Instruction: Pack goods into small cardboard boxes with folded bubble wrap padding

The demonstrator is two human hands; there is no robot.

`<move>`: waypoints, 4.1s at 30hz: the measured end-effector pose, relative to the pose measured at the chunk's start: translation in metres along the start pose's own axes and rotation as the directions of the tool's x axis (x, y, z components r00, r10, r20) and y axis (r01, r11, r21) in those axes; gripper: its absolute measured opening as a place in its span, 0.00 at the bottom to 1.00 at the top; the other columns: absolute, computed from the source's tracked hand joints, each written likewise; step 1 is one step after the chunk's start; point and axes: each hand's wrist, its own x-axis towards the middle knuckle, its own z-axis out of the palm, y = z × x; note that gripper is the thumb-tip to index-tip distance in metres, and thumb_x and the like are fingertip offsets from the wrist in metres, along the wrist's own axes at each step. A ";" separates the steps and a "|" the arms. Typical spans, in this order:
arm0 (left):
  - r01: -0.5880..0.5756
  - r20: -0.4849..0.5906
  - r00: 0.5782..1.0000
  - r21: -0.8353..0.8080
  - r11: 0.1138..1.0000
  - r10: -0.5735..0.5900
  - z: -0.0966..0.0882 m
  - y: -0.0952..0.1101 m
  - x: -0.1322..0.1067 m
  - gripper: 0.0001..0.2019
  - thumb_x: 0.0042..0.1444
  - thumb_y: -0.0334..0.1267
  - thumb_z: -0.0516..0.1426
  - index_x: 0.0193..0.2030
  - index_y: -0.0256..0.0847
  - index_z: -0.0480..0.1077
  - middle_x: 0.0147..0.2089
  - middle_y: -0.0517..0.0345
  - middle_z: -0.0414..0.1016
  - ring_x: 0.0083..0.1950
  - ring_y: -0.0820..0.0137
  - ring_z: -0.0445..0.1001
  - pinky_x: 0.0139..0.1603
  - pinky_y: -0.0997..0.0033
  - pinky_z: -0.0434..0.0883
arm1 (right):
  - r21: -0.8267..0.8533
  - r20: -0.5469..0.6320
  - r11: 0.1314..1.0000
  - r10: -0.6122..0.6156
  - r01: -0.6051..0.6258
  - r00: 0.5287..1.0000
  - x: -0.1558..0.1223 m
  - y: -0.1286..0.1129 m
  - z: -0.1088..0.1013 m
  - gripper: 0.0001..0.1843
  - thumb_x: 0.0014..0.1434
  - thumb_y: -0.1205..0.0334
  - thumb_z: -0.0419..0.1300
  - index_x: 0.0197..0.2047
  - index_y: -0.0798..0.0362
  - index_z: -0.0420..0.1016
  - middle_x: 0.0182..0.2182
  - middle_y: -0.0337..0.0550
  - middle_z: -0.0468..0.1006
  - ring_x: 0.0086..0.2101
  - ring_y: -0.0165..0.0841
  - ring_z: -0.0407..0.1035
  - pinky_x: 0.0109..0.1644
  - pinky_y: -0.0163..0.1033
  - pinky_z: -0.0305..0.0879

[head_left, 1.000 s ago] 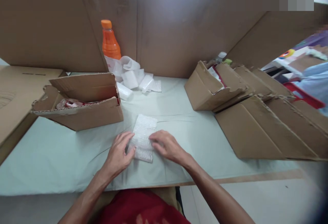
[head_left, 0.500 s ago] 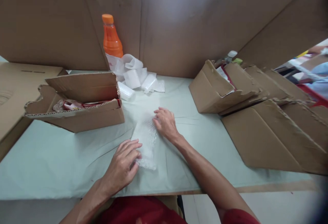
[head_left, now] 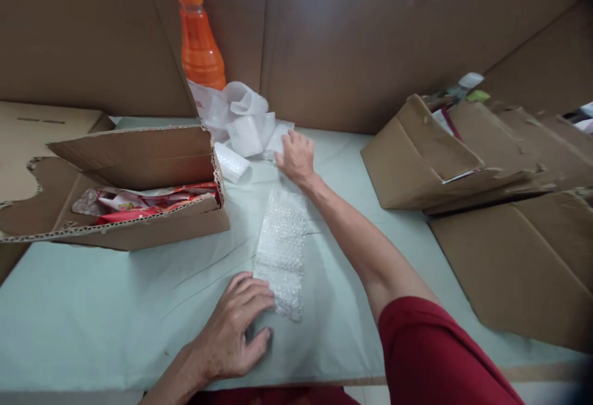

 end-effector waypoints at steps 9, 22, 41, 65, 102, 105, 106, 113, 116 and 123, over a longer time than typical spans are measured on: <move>-0.084 -0.120 0.989 0.004 0.996 0.084 0.006 -0.004 -0.006 0.17 0.52 0.28 0.58 0.49 0.43 0.72 0.51 0.50 0.80 0.58 0.56 0.76 0.65 0.44 0.66 | 0.921 0.149 0.262 0.448 -0.289 0.881 -0.078 0.055 -0.073 0.08 0.54 0.57 0.62 0.30 0.52 0.72 0.29 0.38 0.75 0.29 0.30 0.70 0.28 0.34 0.69; 0.229 -0.199 0.898 -0.548 0.805 -0.391 0.005 0.031 -0.022 0.40 0.58 0.42 0.61 0.75 0.46 0.51 0.68 0.46 0.67 0.69 0.55 0.64 0.70 0.53 0.59 | 0.836 0.547 0.007 0.055 -0.548 0.835 -0.279 -0.011 -0.131 0.12 0.56 0.52 0.68 0.35 0.53 0.79 0.27 0.38 0.77 0.24 0.26 0.67 0.27 0.32 0.63; 0.058 -0.203 0.949 -0.636 0.769 -0.239 -0.006 0.025 0.078 0.40 0.54 0.42 0.62 0.73 0.51 0.56 0.78 0.47 0.53 0.75 0.49 0.59 0.69 0.45 0.64 | 0.708 0.443 0.473 0.281 -0.524 0.851 -0.188 0.060 -0.066 0.18 0.50 0.44 0.59 0.27 0.52 0.71 0.20 0.38 0.71 0.23 0.31 0.64 0.27 0.36 0.61; 0.143 -0.422 0.883 -0.180 0.973 -0.208 0.014 -0.027 0.046 0.17 0.61 0.31 0.54 0.56 0.43 0.73 0.57 0.46 0.78 0.59 0.58 0.76 0.61 0.51 0.73 | 0.829 0.136 0.539 0.063 -0.149 0.989 -0.027 -0.038 -0.030 0.14 0.64 0.52 0.59 0.33 0.53 0.74 0.30 0.41 0.78 0.33 0.33 0.71 0.40 0.38 0.66; 0.294 -0.264 0.763 -0.671 0.681 -0.590 -0.043 -0.003 0.056 0.21 0.48 0.48 0.67 0.45 0.36 0.78 0.40 0.55 0.83 0.42 0.65 0.77 0.48 0.67 0.71 | 0.268 0.168 0.945 0.146 -0.188 0.975 -0.188 0.055 -0.055 0.20 0.63 0.62 0.58 0.56 0.59 0.77 0.61 0.62 0.74 0.61 0.54 0.67 0.65 0.62 0.58; 0.248 -0.307 0.784 -0.642 0.725 -0.539 -0.050 0.004 0.064 0.14 0.52 0.44 0.65 0.43 0.37 0.79 0.37 0.58 0.81 0.37 0.70 0.75 0.43 0.71 0.70 | 0.493 0.177 0.846 0.131 -0.203 0.975 -0.194 0.044 -0.062 0.17 0.63 0.60 0.59 0.52 0.55 0.79 0.54 0.56 0.80 0.54 0.48 0.73 0.60 0.56 0.66; 0.244 -0.307 0.793 -0.632 0.736 -0.526 -0.053 0.008 0.068 0.13 0.53 0.43 0.65 0.42 0.37 0.78 0.36 0.58 0.81 0.36 0.71 0.74 0.41 0.71 0.70 | 0.606 0.213 0.767 0.097 -0.209 0.972 -0.199 0.038 -0.065 0.16 0.62 0.58 0.60 0.52 0.53 0.80 0.52 0.53 0.81 0.53 0.46 0.74 0.58 0.53 0.68; 0.239 -0.188 0.882 -0.612 0.754 -0.433 -0.049 0.025 0.083 0.13 0.54 0.44 0.66 0.42 0.38 0.77 0.37 0.57 0.81 0.37 0.69 0.76 0.41 0.71 0.72 | 0.944 0.330 0.055 -0.081 -0.326 0.941 -0.227 -0.018 -0.074 0.26 0.51 0.49 0.74 0.50 0.51 0.79 0.45 0.44 0.83 0.45 0.37 0.77 0.51 0.42 0.71; 0.294 -0.125 0.883 -0.606 0.740 -0.453 -0.037 0.022 0.069 0.19 0.52 0.46 0.67 0.48 0.40 0.76 0.44 0.54 0.82 0.45 0.65 0.78 0.48 0.68 0.73 | 0.933 0.356 -0.050 -0.011 -0.356 0.935 -0.226 -0.035 -0.075 0.16 0.53 0.50 0.73 0.38 0.52 0.81 0.34 0.39 0.82 0.35 0.31 0.75 0.44 0.38 0.71; 0.516 0.064 0.778 -0.632 0.578 -0.625 -0.015 0.023 0.016 0.23 0.47 0.48 0.69 0.47 0.37 0.77 0.44 0.50 0.83 0.44 0.60 0.80 0.47 0.62 0.75 | 0.957 0.289 0.028 0.037 -0.290 0.957 -0.180 -0.038 -0.088 0.16 0.52 0.49 0.72 0.36 0.53 0.81 0.26 0.36 0.79 0.24 0.26 0.70 0.28 0.32 0.66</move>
